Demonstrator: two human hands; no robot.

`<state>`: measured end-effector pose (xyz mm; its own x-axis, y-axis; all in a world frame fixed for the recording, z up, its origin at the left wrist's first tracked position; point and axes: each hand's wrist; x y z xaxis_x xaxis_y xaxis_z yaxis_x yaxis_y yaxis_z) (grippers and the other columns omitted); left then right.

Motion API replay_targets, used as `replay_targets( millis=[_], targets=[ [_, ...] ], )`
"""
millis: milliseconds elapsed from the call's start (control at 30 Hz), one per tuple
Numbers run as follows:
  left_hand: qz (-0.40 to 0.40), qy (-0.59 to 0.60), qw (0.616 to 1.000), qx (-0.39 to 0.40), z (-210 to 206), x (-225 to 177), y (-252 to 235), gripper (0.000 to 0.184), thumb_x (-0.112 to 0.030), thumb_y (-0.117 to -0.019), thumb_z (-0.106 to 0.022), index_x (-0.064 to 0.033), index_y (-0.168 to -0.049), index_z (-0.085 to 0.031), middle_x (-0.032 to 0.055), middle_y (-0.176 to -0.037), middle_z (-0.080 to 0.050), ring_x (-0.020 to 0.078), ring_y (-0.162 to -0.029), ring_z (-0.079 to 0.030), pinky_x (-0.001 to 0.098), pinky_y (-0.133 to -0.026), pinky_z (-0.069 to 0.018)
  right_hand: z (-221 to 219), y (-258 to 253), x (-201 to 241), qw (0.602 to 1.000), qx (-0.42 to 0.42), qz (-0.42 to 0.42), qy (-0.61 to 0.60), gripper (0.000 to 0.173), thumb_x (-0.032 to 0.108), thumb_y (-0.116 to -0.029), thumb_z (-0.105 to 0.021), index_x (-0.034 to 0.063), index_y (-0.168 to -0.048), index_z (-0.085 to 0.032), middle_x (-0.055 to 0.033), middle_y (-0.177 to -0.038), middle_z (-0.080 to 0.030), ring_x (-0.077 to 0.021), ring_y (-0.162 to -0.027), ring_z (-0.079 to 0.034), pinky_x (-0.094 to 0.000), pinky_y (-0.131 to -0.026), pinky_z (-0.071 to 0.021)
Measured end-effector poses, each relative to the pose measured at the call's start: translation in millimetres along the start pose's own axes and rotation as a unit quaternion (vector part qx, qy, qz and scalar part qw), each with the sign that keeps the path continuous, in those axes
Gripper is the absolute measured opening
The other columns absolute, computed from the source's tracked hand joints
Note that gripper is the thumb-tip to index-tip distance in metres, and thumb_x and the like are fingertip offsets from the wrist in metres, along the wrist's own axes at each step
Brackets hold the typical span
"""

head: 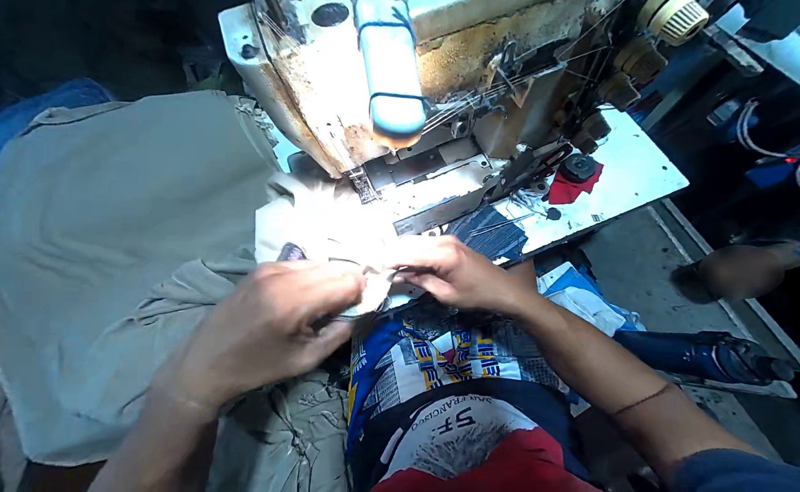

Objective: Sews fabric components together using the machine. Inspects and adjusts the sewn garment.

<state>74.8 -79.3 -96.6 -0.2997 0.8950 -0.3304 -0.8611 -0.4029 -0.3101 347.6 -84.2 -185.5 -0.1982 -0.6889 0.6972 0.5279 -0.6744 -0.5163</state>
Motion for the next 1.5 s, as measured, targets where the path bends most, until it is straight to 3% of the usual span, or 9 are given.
replay_targets(
  millis=[100, 167, 233, 333, 533, 1200, 1333, 1433, 1500],
  targets=[
    [0.01, -0.031, 0.997, -0.074, -33, -1, -3, 0.027, -0.041, -0.0917, -0.075, -0.0138, -0.094, -0.073, -0.0034, -0.08, -0.068, 0.0068, -0.069, -0.062, 0.029, -0.062, -0.0514, -9, 21, -1, 0.999, -0.032, -0.013, -0.001, 0.015, 0.001, -0.0982, -0.062, 0.0022, -0.107, -0.075, -0.0059, -0.103, -0.072, -0.0113, -0.094, -0.068, -0.0305, -0.084, -0.0599],
    [0.017, -0.144, 0.985, -0.091, -53, 2, -4, 0.046, -0.052, -0.0908, -0.072, -0.0178, -0.122, -0.074, 0.0059, -0.115, -0.072, 0.0226, -0.104, -0.066, 0.0489, -0.096, -0.0477, -12, 32, -2, 0.998, -0.048, -0.031, -0.011, 0.017, 0.002, -0.0998, -0.06, 0.0023, -0.108, -0.075, -0.0059, -0.105, -0.072, -0.0108, -0.096, -0.069, -0.0302, -0.086, -0.0602],
    [0.027, -0.235, 0.969, -0.072, -67, 16, -4, 0.045, -0.034, -0.0977, -0.064, -0.0236, -0.142, -0.063, 0.01, -0.145, -0.06, 0.0342, -0.134, -0.055, 0.0697, -0.116, -0.0275, -16, 40, -2, 0.997, -0.061, -0.045, -0.026, 0.016, 0.003, -0.1006, -0.061, 0.0011, -0.108, -0.074, -0.0065, -0.109, -0.073, -0.0114, -0.1, -0.07, -0.0304, -0.089, -0.0603],
    [0.026, -0.285, 0.952, -0.109, -77, 39, 2, 0.026, -0.008, -0.0984, -0.06, -0.0112, -0.12, -0.074, 0.0084, -0.138, -0.066, 0.034, -0.131, -0.059, 0.0706, -0.118, -0.0251, -20, 45, -1, 0.993, -0.088, -0.061, -0.046, 0.014, 0.005, -0.1009, -0.063, 0.0, -0.107, -0.074, -0.0068, -0.109, -0.073, -0.0112, -0.1, -0.07, -0.0296, -0.089, -0.0609],
    [0.042, -0.3, 0.948, -0.096, -66, 30, 2, 0.012, -0.009, -0.0925, -0.059, -0.0055, -0.091, -0.071, 0.0104, -0.113, -0.073, 0.0347, -0.113, -0.065, 0.0677, -0.117, -0.0275, -26, 53, 1, 0.985, -0.12, -0.084, -0.09, 0.013, 0.006, -0.1008, -0.063, -0.0001, -0.104, -0.075, -0.0067, -0.106, -0.074, -0.0101, -0.095, -0.07, -0.0276, -0.085, -0.0604],
    [0.029, -0.289, 0.953, -0.084, -32, 84, -15, 0.016, -0.001, -0.0902, -0.055, -0.0015, -0.093, -0.071, 0.0124, -0.118, -0.072, 0.037, -0.118, -0.063, 0.0665, -0.116, -0.0273, -30, 7, -19, 0.956, -0.208, -0.144, -0.146, 0.006, 0.005, -0.0963, -0.069, 0.0009, -0.099, -0.072, -0.0051, -0.08, -0.068, -0.0096, -0.063, -0.059, -0.0255, -0.057, -0.0516],
    [0.039, -0.24, 0.968, -0.055, -19, 94, -14, 0.026, -0.002, -0.089, -0.056, -0.004, -0.108, -0.073, 0.0118, -0.126, -0.069, 0.0369, -0.121, -0.062, 0.0641, -0.115, -0.0326, -28, -4, -21, 0.958, -0.207, -0.132, -0.146, 0.005, 0.004, -0.0965, -0.069, 0.001, -0.1, -0.071, -0.0057, -0.083, -0.068, -0.0104, -0.065, -0.06, -0.0256, -0.057, -0.0524],
    [0.076, -0.2, 0.977, 0.0, 2, 81, -8, 0.052, -0.025, -0.0804, -0.069, -0.0099, -0.13, -0.067, 0.0096, -0.138, -0.062, 0.0349, -0.126, -0.058, 0.0612, -0.109, -0.0387, -24, -5, -22, 0.961, -0.193, -0.135, -0.147, 0.005, 0.003, -0.097, -0.068, -0.0001, -0.101, -0.069, -0.0071, -0.085, -0.068, -0.0114, -0.067, -0.061, -0.0263, -0.059, -0.054],
    [0.065, -0.195, 0.979, -0.003, 10, 61, -6, 0.036, -0.025, -0.0822, -0.07, -0.0059, -0.113, -0.072, 0.0116, -0.127, -0.067, 0.0353, -0.119, -0.063, 0.0645, -0.113, -0.0357, -19, -5, -21, 0.968, -0.166, -0.13, -0.134, 0.007, 0.003, -0.0977, -0.066, -0.0002, -0.103, -0.07, -0.0071, -0.09, -0.069, -0.0111, -0.072, -0.063, -0.027, -0.064, -0.0563]
  ],
)
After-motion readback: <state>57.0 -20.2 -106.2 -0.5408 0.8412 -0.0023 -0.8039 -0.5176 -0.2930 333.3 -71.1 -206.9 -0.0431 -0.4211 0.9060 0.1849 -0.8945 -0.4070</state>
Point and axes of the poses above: each hand's wrist, its own y-axis away from the middle knuckle, its own z-axis out of the back of the hand, x = y × z
